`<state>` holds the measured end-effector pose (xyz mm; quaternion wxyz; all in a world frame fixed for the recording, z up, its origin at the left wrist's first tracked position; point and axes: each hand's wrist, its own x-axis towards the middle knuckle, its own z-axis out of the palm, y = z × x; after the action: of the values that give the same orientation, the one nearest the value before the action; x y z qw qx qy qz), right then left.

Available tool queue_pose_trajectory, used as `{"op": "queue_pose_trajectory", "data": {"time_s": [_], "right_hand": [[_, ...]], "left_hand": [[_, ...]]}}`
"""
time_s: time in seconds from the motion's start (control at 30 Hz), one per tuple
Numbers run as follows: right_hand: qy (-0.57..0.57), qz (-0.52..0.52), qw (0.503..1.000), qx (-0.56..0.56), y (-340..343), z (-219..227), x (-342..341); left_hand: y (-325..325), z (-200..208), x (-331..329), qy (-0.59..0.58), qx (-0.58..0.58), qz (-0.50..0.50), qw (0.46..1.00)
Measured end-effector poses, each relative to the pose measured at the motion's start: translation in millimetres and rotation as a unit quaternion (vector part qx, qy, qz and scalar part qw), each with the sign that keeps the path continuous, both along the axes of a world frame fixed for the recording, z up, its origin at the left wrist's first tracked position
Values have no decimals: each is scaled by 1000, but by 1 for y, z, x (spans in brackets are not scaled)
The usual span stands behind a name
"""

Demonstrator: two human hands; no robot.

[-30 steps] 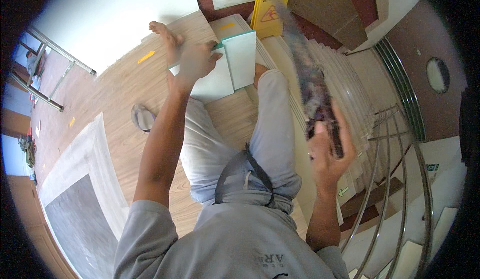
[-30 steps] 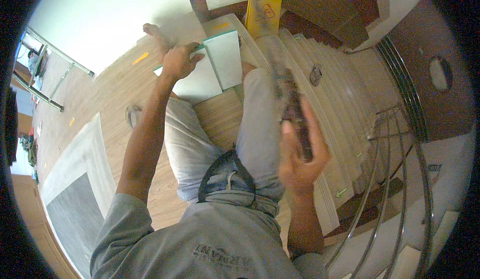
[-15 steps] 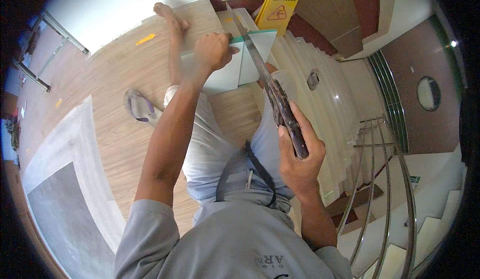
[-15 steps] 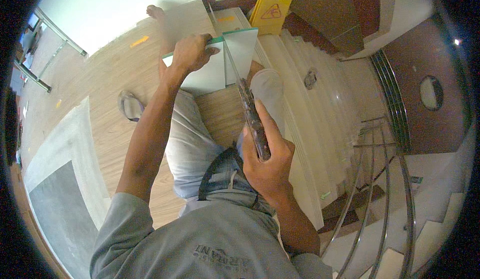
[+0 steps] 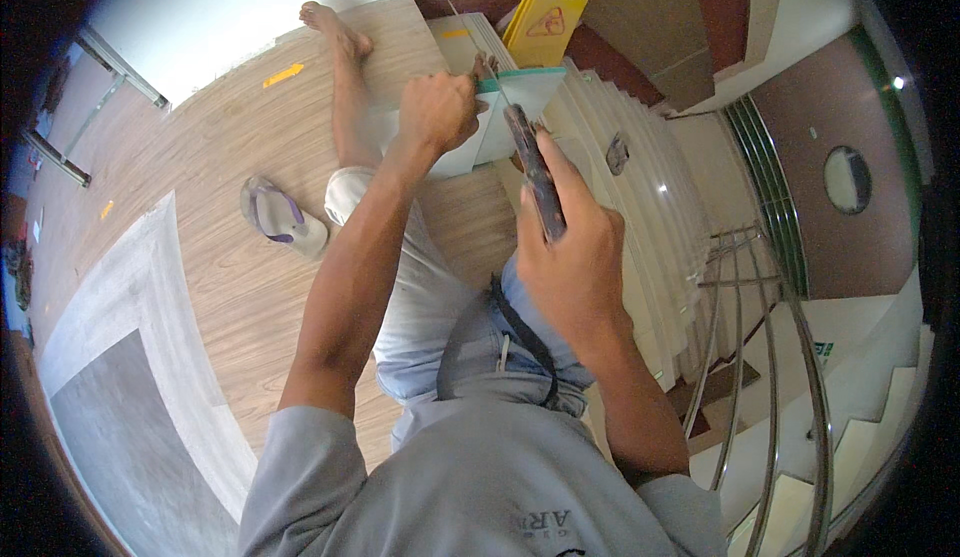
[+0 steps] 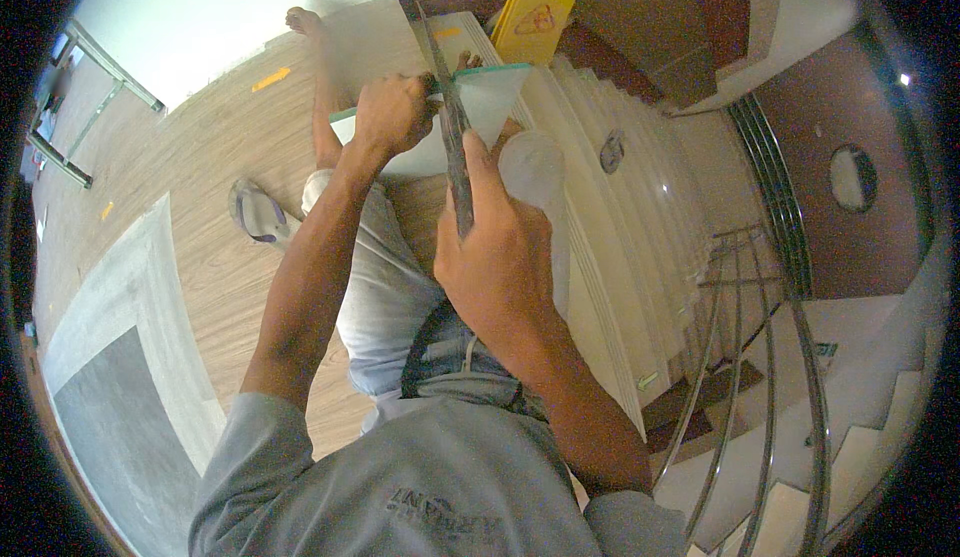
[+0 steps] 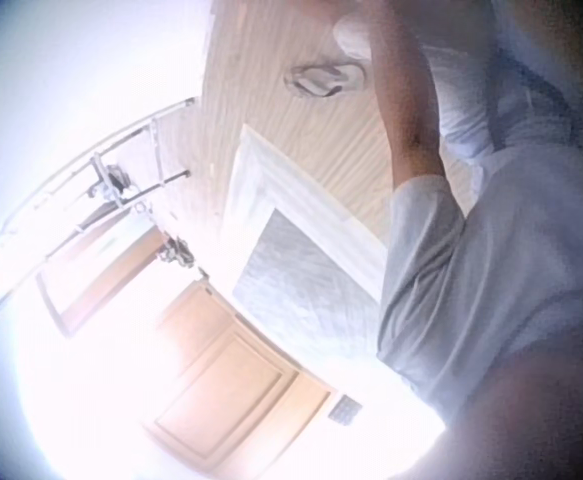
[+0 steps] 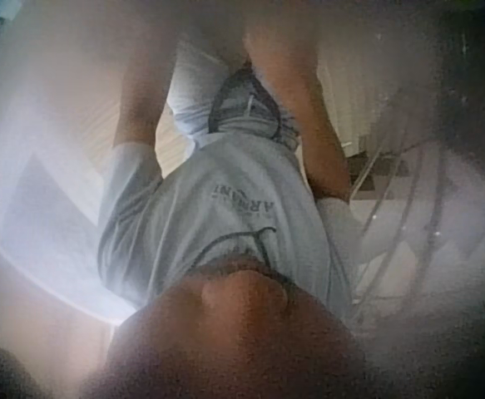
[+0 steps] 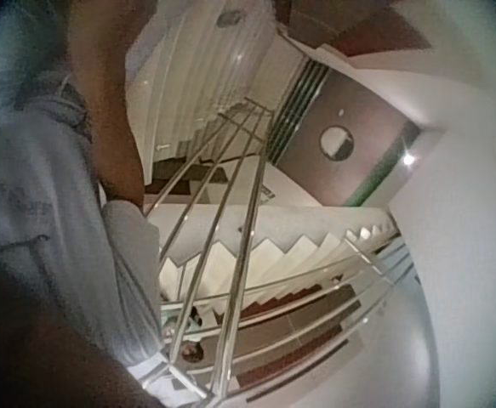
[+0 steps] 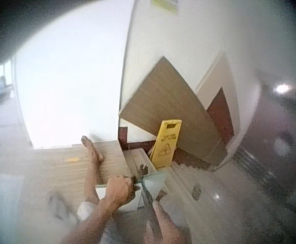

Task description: The person cuts a white rectangular panel using a hand saw while sitting on the floor, then carries the cut piece to a wall and fits it into a corner gap.

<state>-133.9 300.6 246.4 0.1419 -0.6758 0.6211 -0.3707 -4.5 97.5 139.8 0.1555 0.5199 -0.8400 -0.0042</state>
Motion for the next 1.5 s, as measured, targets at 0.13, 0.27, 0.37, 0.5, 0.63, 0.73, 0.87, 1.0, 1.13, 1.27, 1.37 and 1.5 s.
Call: {"op": "queue_pose_trajectory", "data": {"time_s": [0.13, 0.27, 0.37, 0.5, 0.63, 0.73, 0.87, 1.0, 1.13, 1.27, 1.37, 1.5], "right_hand": [[-5, 6, 1000, -14, 18, 0, 1], [-16, 22, 1000, -13, 21, -1, -2], [-53, 11, 998, -12, 14, 0, -5], [-36, -14, 999, -11, 15, 7, -7], [-28, -27, 999, 8, 22, 17, -6], [-43, -36, 998, 25, 26, 24, -7], [-16, -15, 1000, -6, 28, 26, -11], [-40, -27, 999, 7, 24, 22, -15], [-49, -25, 998, 9, 25, 20, -18], [-49, -2, 999, -24, 24, 29, -19], [-45, -61, 996, 44, 19, 35, -17], [-32, -25, 999, 1, 1, 24, -11]], "left_hand": [[-1, -2, 2, 25, 6, -1, 1000], [-7, -5, 1, 32, 17, 30, 999], [-12, -7, 2, 53, 20, 18, 998], [-13, -11, 3, 56, 26, 9, 998], [-12, -12, 2, 63, 12, 21, 998], [-11, -11, 1, 50, 20, 13, 998], [-12, -10, 3, 48, 13, 25, 998], [-20, -13, 5, 54, -28, 7, 998], [-27, -19, 6, 59, -11, 9, 998], [-31, -12, 8, 31, -4, 16, 999], [-27, -4, 4, 57, -7, 4, 998], [-15, -4, -2, 61, 4, -13, 998]]}}
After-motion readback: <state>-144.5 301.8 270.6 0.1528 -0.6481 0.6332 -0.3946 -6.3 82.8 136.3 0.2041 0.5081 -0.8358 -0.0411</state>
